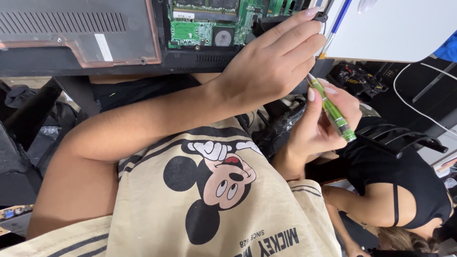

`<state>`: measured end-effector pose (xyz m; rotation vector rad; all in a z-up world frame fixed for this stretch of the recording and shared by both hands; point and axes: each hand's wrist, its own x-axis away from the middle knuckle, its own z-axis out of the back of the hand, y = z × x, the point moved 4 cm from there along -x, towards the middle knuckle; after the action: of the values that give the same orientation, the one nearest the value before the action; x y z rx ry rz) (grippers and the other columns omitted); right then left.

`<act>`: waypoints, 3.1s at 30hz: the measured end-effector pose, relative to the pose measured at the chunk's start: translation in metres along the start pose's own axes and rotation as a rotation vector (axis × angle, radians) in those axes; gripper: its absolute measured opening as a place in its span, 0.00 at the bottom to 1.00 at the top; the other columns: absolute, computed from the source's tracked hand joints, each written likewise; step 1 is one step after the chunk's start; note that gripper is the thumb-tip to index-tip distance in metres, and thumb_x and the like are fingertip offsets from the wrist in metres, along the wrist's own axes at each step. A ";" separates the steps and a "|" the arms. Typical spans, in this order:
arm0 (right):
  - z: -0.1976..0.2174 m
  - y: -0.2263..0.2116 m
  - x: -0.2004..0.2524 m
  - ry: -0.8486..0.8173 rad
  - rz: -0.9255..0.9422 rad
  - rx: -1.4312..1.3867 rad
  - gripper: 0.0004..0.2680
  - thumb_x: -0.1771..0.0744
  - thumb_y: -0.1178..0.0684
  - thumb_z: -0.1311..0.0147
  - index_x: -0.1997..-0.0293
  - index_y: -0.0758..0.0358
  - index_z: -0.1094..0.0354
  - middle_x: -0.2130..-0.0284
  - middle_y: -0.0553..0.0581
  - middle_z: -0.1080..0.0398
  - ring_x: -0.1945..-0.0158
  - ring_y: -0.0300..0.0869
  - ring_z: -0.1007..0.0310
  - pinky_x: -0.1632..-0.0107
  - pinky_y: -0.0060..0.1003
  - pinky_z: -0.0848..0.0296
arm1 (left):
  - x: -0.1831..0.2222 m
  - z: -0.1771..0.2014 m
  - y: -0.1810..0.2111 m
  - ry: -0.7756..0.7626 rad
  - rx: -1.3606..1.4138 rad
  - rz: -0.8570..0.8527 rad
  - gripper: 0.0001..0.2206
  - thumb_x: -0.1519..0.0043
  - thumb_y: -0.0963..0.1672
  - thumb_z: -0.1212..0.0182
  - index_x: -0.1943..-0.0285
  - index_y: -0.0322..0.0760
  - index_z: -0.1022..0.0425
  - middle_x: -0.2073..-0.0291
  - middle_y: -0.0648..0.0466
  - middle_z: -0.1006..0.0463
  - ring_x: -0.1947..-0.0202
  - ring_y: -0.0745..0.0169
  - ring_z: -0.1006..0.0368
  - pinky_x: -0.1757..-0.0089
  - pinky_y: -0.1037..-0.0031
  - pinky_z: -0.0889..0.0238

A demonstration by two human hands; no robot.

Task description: Unscrewing and cleaning a cooling fan from a laptop motherboard using a screwdriver and a brush.

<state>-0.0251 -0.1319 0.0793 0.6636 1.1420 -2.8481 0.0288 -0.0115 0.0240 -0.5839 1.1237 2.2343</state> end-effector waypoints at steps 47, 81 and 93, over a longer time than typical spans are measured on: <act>0.017 0.008 -0.009 0.069 0.037 -0.087 0.06 0.32 0.58 0.36 0.56 0.66 0.31 0.62 0.62 0.30 0.61 0.53 0.23 0.57 0.45 0.17 | -0.007 0.005 -0.005 -0.023 0.231 0.056 0.11 0.26 0.32 0.42 0.62 0.22 0.20 0.52 0.41 0.22 0.44 0.44 0.26 0.33 0.57 0.36; 0.030 -0.003 -0.011 -0.061 0.120 -0.088 0.11 0.31 0.65 0.39 0.45 0.62 0.33 0.60 0.71 0.28 0.59 0.57 0.20 0.53 0.44 0.18 | -0.019 0.009 0.000 0.041 0.346 0.099 0.12 0.30 0.33 0.40 0.67 0.32 0.29 0.55 0.49 0.25 0.43 0.46 0.32 0.43 0.46 0.45; 0.019 -0.014 -0.017 0.014 0.137 -0.074 0.09 0.31 0.57 0.37 0.48 0.61 0.33 0.58 0.61 0.35 0.60 0.52 0.25 0.54 0.42 0.17 | -0.024 0.011 0.002 0.108 0.342 0.084 0.15 0.30 0.33 0.47 0.71 0.33 0.37 0.61 0.48 0.29 0.45 0.45 0.33 0.48 0.52 0.43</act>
<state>-0.0188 -0.1365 0.1077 0.7282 1.1492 -2.6788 0.0436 -0.0104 0.0455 -0.5249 1.5695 2.0310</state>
